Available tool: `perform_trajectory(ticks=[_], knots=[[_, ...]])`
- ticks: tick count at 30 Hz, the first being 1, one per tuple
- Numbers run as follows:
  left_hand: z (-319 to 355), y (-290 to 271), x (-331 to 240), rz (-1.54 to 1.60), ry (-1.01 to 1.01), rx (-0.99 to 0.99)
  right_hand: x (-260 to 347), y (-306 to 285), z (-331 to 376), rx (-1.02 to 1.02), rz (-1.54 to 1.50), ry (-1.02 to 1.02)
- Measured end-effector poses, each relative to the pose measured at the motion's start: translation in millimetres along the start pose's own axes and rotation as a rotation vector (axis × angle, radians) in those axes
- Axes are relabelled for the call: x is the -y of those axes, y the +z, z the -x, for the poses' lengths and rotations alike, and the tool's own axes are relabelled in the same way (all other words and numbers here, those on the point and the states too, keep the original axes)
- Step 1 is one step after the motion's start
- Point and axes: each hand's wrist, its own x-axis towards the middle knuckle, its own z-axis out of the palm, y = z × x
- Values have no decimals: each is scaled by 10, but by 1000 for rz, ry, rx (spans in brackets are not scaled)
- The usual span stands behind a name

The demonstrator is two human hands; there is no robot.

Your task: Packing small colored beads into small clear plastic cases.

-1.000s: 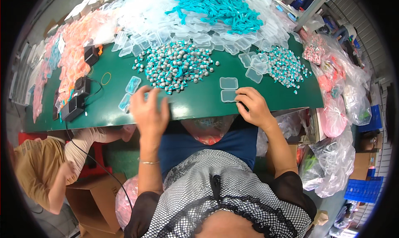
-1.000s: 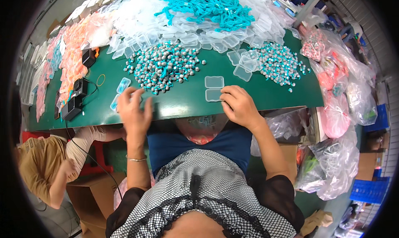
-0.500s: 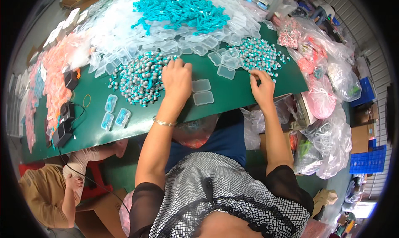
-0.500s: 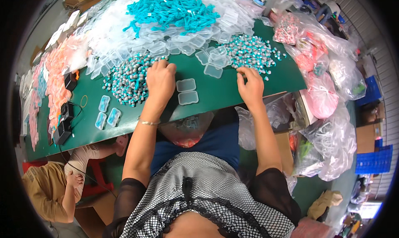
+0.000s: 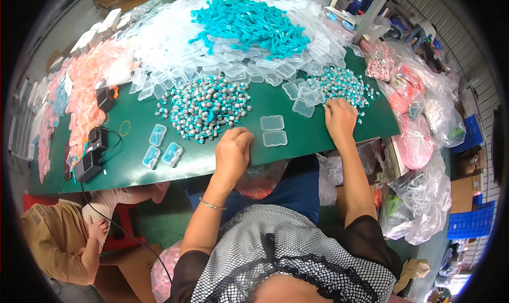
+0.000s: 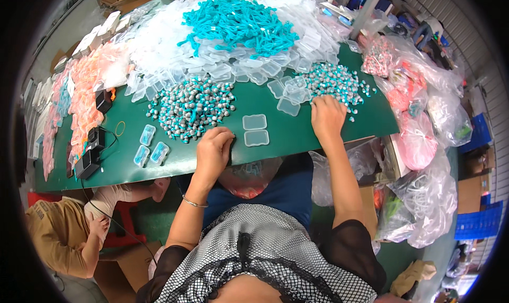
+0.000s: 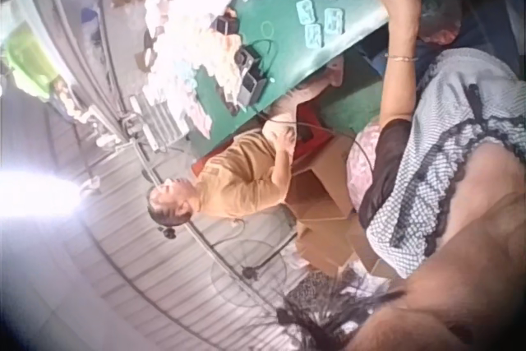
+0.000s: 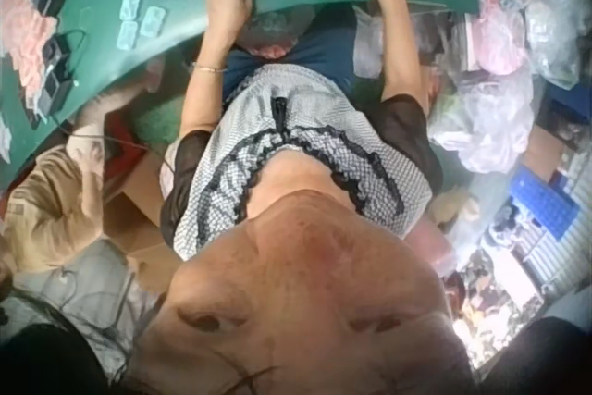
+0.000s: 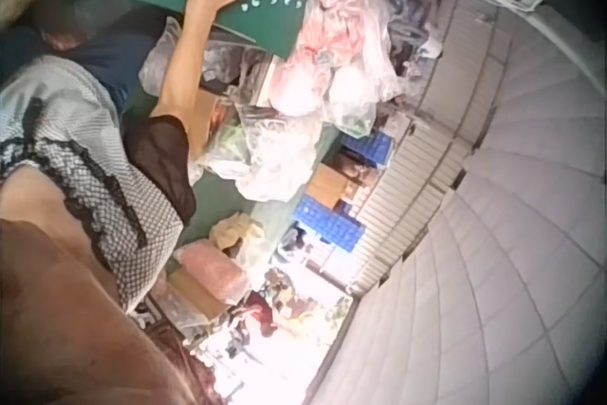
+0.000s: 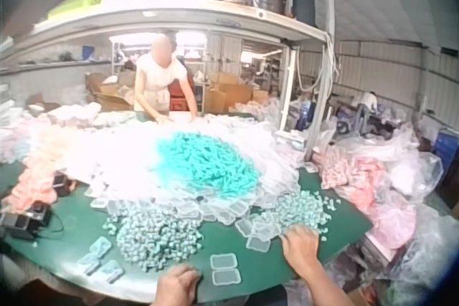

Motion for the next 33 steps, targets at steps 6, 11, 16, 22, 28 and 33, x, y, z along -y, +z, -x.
perform_trajectory(ticks=[6, 11, 16, 22, 28, 33], knots=[[-40, -18, -12, 32, -62, -20, 130, -52, 182, 144, -349, 122], [-91, -1, -76, -128, -118, -23, 164, 14, 171, 82, -436, 84], [-80, 7, -148, -229, -190, -2, 338, -142, 178, 26, -344, -51], [-95, 19, -155, 235, -363, 73, 563, -269, 262, 184, -615, 165], [-177, 185, -232, 169, -80, 78, 1000, -337, 241, 196, -637, -95], [-205, 219, -250, 73, -57, 88, 1053, -323, 116, 243, -567, -152]])
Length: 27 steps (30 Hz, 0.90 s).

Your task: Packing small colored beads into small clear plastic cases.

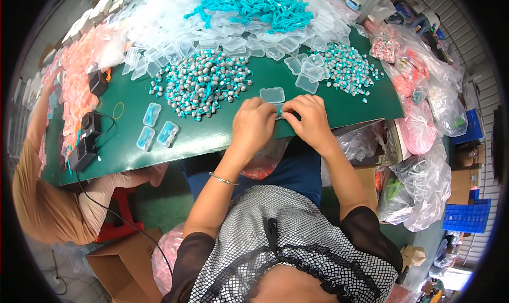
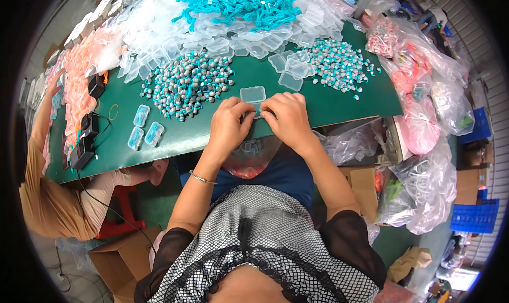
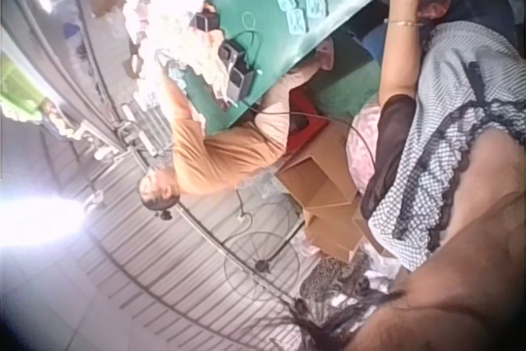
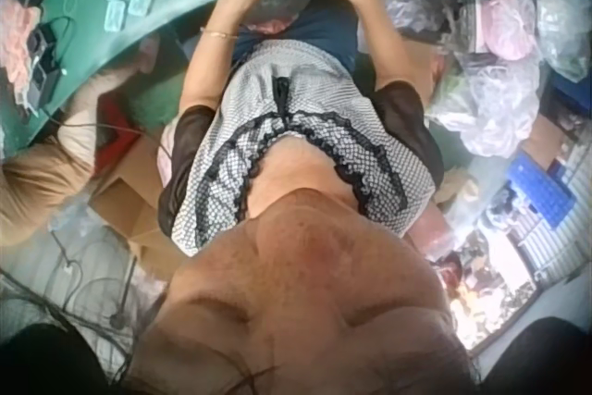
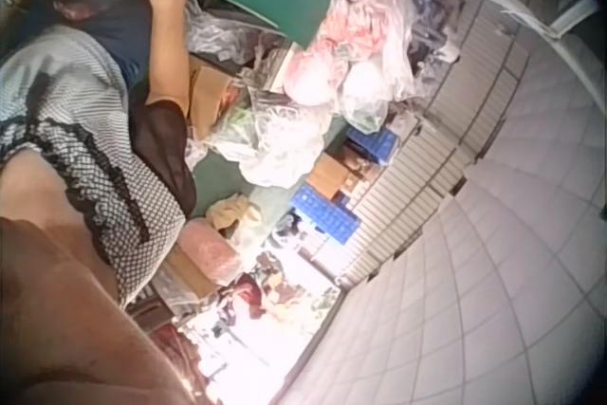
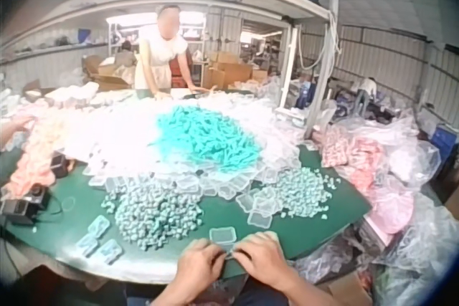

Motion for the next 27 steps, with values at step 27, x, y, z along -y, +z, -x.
perform_trajectory(ticks=[27], knots=[[91, -48, 84, -53, 53, 56, -675, 226, -1222, -217, 64, -105]])
